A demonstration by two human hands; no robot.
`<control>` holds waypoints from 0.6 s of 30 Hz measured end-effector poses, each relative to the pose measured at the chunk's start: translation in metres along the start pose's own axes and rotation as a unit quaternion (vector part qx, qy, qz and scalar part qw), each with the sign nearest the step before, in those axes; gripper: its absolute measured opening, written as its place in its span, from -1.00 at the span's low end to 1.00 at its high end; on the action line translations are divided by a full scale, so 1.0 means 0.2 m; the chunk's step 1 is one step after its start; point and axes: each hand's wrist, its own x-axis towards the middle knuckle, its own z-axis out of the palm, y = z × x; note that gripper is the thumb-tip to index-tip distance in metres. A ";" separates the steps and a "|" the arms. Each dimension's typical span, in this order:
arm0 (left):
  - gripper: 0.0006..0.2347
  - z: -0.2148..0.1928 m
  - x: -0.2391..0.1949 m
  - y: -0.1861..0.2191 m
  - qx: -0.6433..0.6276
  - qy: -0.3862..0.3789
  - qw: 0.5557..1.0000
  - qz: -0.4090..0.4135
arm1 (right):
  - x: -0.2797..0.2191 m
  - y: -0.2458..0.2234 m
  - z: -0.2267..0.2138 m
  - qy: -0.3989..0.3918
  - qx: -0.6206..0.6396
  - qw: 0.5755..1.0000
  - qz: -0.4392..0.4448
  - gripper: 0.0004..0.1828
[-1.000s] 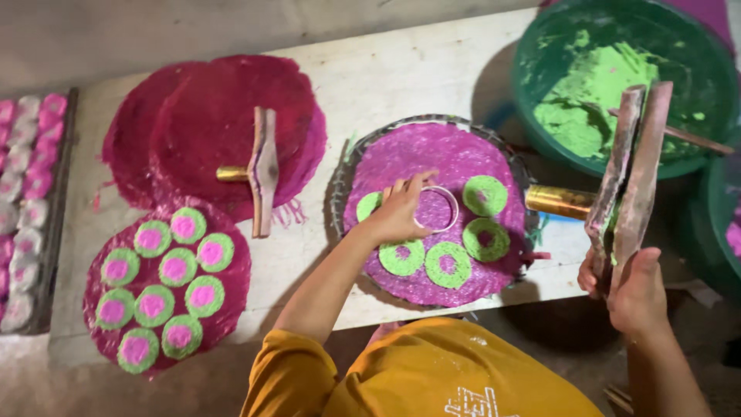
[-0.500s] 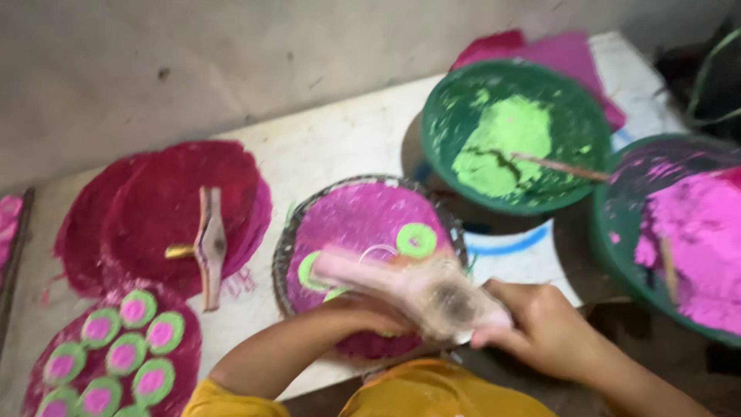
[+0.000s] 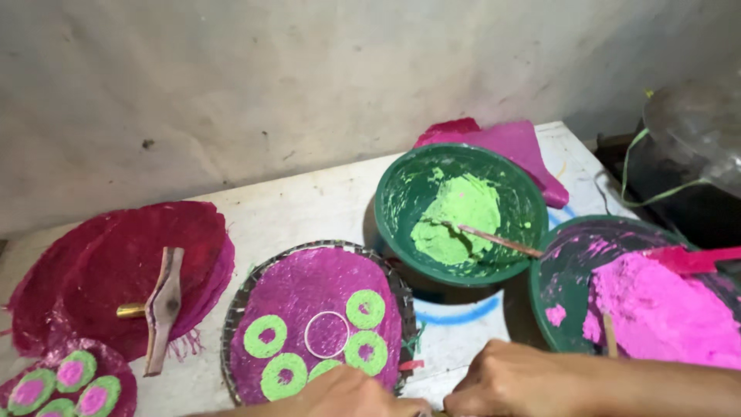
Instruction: The person presses green and pink dough through a wooden hand-tool to create small patterned mounds onto circular purple bases, using a stick to clear the tool and adding more dough from bowls.
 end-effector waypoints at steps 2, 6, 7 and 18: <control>-0.74 0.04 0.00 0.01 -0.022 0.020 0.999 -0.022 | -0.03 0.08 0.02 -0.002 0.031 0.998 -0.056 -0.67; -0.72 0.21 0.11 -0.15 -0.023 0.037 0.995 -0.085 | -0.15 0.20 0.00 0.012 0.127 0.988 -0.081 -0.78; -0.72 0.26 0.15 -0.21 -0.015 0.025 0.994 -0.104 | -0.18 0.23 -0.01 0.000 0.138 0.988 -0.066 -0.73; -0.48 0.19 0.16 -0.51 -0.624 0.115 0.750 0.185 | -0.28 0.36 -0.60 0.127 -0.608 0.776 -0.110 -0.73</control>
